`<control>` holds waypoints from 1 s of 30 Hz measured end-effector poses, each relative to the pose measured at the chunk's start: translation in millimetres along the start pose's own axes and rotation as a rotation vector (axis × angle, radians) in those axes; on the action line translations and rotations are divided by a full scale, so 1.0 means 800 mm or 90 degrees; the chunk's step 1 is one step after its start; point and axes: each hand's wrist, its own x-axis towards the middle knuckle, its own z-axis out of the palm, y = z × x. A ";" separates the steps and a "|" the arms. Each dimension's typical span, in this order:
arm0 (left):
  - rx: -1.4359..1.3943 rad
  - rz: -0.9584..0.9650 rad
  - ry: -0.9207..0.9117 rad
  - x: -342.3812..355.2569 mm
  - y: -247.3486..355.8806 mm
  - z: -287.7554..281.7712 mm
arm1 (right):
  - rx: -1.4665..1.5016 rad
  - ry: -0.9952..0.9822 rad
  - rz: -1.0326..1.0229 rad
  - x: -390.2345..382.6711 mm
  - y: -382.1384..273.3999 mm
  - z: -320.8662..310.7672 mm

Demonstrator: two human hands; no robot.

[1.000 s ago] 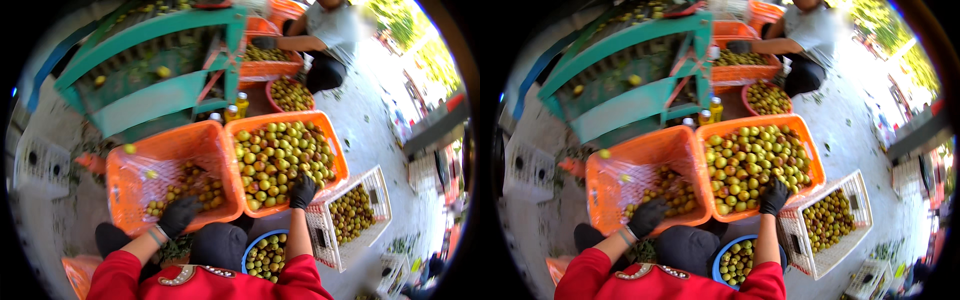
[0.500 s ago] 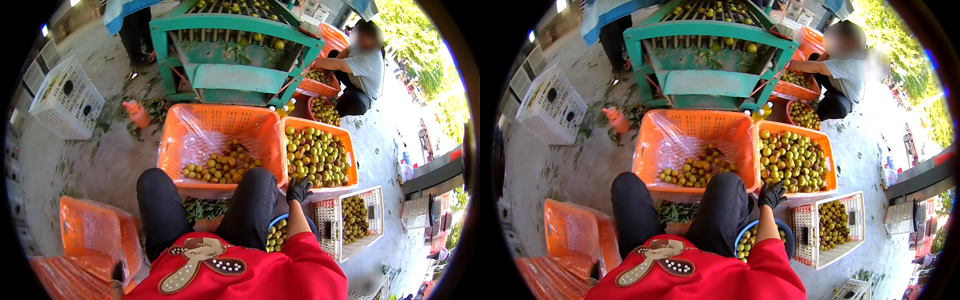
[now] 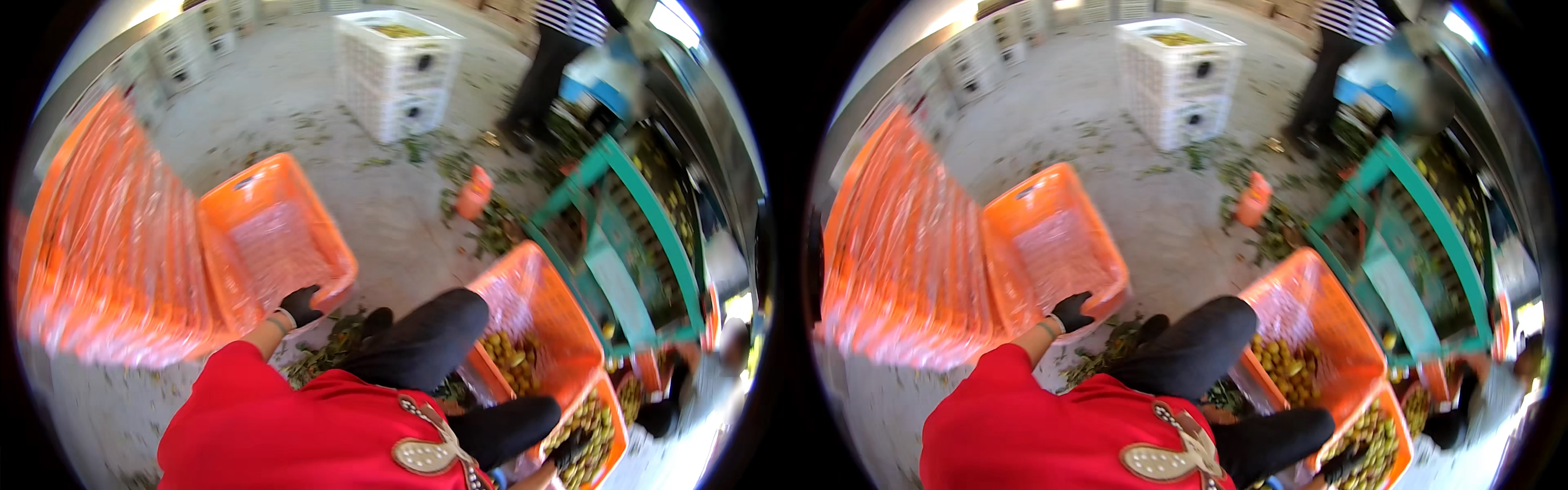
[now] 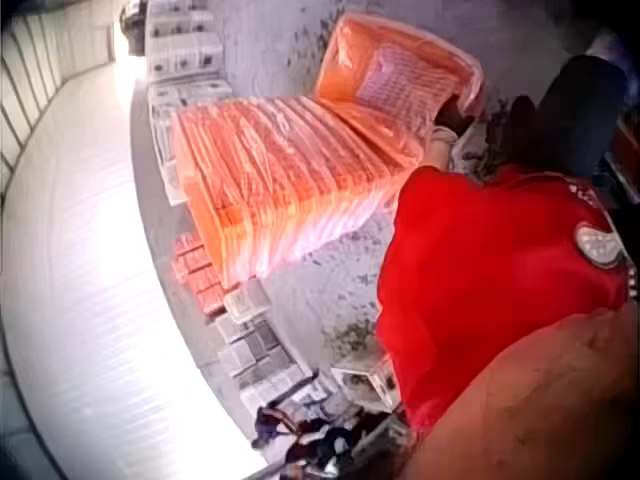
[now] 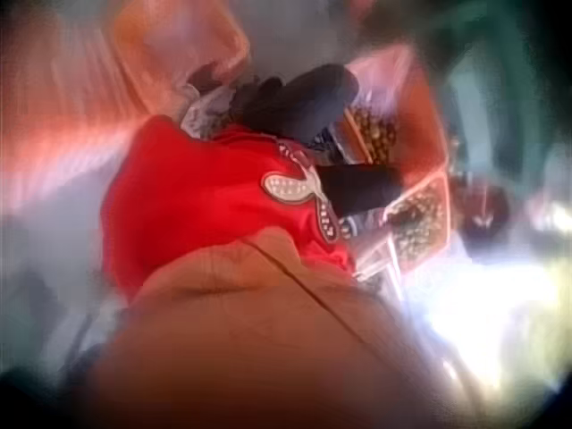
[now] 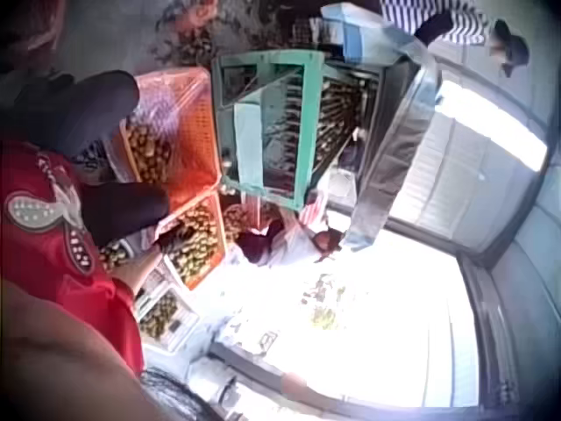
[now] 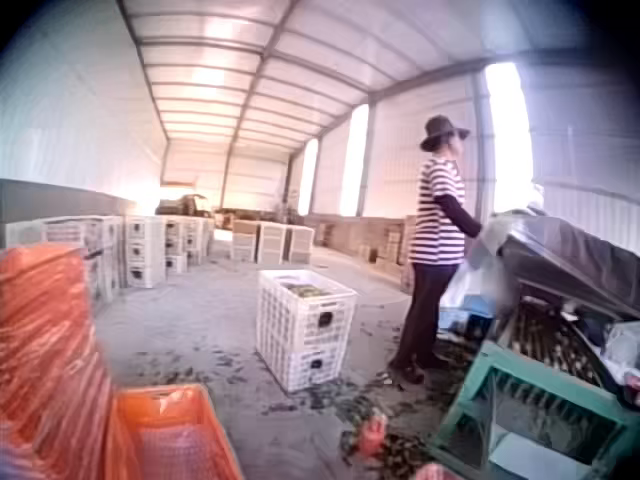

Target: The person sits and sorts green olives by hand, picking them from an orange basket and placing them into a blue bowl. The person repeatedly transfers olives between containers while seated near a conveyor and other workers.

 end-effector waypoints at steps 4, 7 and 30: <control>0.118 -0.109 0.352 -0.035 -0.033 0.039 | 0.102 -0.032 -0.113 -0.011 -0.083 0.024; 0.159 -0.240 0.690 -0.082 -0.090 0.033 | 0.146 -0.077 -0.141 -0.020 -0.107 0.041; -0.681 -0.249 0.421 0.001 -0.186 0.078 | -0.137 -0.172 -0.156 -0.022 -0.089 0.056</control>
